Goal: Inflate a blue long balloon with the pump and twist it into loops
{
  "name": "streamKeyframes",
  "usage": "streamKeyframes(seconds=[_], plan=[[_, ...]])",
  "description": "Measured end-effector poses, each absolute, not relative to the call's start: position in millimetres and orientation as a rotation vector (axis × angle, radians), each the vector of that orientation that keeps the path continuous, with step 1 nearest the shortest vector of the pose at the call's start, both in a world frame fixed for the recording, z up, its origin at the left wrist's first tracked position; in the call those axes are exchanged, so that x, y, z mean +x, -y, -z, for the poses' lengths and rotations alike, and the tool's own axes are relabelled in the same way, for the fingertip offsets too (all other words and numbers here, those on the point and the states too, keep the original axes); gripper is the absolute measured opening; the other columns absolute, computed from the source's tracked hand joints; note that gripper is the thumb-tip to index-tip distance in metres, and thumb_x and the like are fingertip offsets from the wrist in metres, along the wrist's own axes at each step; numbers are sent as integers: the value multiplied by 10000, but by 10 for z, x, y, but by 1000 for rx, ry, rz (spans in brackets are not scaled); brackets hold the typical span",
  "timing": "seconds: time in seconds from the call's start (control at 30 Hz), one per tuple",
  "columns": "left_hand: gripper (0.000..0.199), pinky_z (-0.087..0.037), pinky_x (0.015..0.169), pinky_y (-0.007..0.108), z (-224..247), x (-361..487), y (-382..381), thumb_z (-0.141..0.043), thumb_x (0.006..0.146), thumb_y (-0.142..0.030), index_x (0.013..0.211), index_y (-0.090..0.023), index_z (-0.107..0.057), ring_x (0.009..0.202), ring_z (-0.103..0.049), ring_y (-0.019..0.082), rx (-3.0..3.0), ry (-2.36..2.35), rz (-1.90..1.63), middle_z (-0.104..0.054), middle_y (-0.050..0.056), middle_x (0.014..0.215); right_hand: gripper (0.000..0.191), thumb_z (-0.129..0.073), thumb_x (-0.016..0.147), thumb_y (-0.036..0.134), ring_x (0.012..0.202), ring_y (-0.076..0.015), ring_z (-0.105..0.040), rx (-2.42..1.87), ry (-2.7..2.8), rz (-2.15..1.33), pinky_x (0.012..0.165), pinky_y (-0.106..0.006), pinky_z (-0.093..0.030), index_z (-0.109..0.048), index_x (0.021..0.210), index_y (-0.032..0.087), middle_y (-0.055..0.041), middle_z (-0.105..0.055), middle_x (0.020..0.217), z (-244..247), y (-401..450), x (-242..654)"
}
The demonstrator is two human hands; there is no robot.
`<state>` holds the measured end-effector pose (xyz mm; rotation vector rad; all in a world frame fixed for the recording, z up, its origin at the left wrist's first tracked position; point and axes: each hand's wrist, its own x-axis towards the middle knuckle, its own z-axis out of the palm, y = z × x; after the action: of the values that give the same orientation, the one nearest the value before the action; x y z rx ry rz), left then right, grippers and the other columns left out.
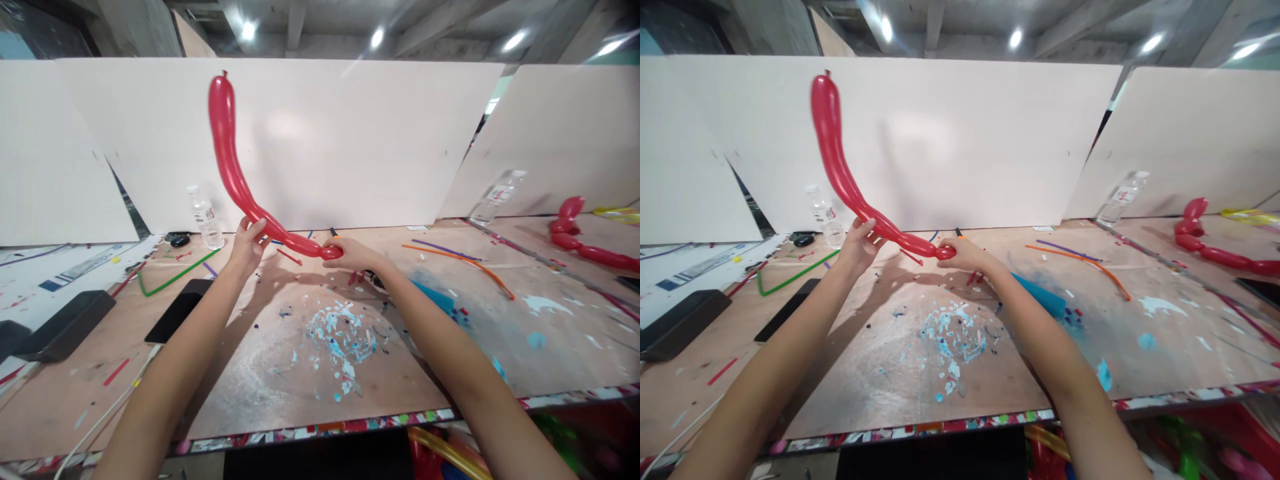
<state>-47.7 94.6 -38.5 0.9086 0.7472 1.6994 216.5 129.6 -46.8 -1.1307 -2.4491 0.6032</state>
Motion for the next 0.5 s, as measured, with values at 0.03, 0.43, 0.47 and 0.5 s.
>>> streamKeyframes(seconds=[0.03,0.43,0.47,0.5], plan=[[376,-518,819,308,380,-528,-959,-782,617,-289,882,-246,-519,872,-624,150,910,-786,-1720,-641,-22,914,364,-689,721,357,919,-219,-626,-1172,2439,-538,798,-293,-454,-670,1049,202,-52,-689,1007,475,-1341,2219],[365,-539,794,339,271,-878,-994,-765,631,-277,924,-258,-550,753,-631,144,929,-772,-1887,-629,-28,837,395,-668,667,264,805,-241,-628,-1361,2549,-461,705,-304,-464,-699,1059,222,-55,-705,935,525,-1442,2412],[304,-540,806,336,271,-907,-1009,-742,642,-255,877,-243,-550,717,-616,132,881,-767,-1925,-610,-32,778,425,-662,679,267,870,-264,-623,-1363,2498,-314,759,-331,-470,-677,1099,209,-83,-692,1000,537,-1442,2397],[240,-540,811,329,277,-941,-1029,-713,657,-238,823,-232,-540,689,-601,124,822,-766,-1962,-587,-34,726,460,-649,698,271,957,-290,-605,-1362,2399,-136,832,-366,-464,-646,1151,192,-115,-664,1082,551,-1447,2385]])
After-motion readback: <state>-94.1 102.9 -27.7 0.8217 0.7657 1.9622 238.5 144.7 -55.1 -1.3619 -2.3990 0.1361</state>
